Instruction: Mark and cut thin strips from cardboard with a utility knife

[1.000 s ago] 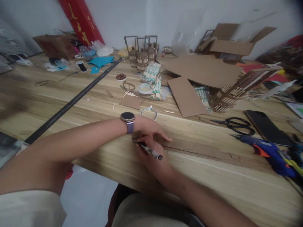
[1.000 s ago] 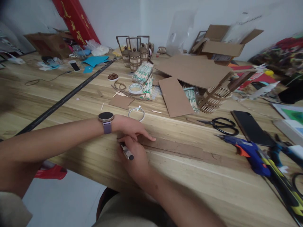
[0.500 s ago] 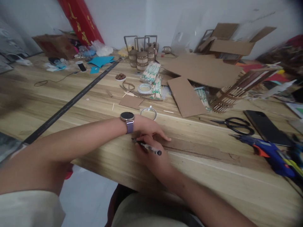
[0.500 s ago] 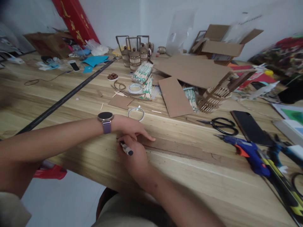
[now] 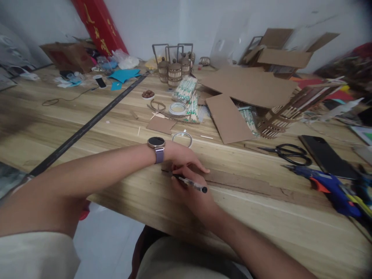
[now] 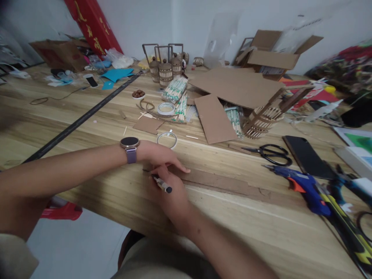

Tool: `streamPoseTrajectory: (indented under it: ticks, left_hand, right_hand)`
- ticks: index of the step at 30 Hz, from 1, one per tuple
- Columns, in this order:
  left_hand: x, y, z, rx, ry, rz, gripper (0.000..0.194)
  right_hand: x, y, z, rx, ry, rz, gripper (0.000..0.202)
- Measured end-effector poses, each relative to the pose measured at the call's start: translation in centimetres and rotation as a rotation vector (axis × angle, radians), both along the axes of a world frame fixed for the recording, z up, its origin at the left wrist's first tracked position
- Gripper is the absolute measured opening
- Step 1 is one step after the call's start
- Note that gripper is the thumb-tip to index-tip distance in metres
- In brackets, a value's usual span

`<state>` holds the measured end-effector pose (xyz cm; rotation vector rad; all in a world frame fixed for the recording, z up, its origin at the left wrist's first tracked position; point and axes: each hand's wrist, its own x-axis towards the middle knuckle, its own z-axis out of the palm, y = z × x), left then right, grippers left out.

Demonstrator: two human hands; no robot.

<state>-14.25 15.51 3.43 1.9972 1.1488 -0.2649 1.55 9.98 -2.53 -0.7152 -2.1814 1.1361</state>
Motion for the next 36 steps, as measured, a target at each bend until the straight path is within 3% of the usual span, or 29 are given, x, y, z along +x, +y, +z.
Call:
streamPoseTrajectory:
  ticks: [3, 6, 11, 20, 30, 36]
  left_hand:
    - [0.4, -0.2, 0.8, -0.124, 0.058, -0.043, 0.072]
    - [0.6, -0.2, 1.2, -0.126, 0.062, -0.02, 0.083]
    - [0.6, -0.2, 1.2, -0.105, 0.08, -0.012, 0.076]
    - [0.6, -0.1, 1.1, -0.106, 0.14, -0.018, 0.081]
    - [2.5, 0.2, 2.4, -0.076, 0.277, -0.11, 0.09]
    - [3.8, 0.9, 2.6, -0.067, 0.342, -0.153, 0.104]
  right_hand:
    - [0.9, 0.4, 0.1, 0.008, 0.01, -0.013, 0.01]
    - [2.0, 0.8, 0.2, 0.009, -0.015, -0.056, 0.01]
    - [4.4, 1.9, 0.5, 0.022, -0.031, -0.09, 0.009]
    - [9.4, 3.0, 1.9, 0.057, -0.099, -0.178, 0.013]
    - [16.2, 4.9, 3.6, 0.146, -0.253, -0.323, 0.017]
    - [16.1, 4.2, 4.0, 0.143, -0.239, -0.418, 0.016]
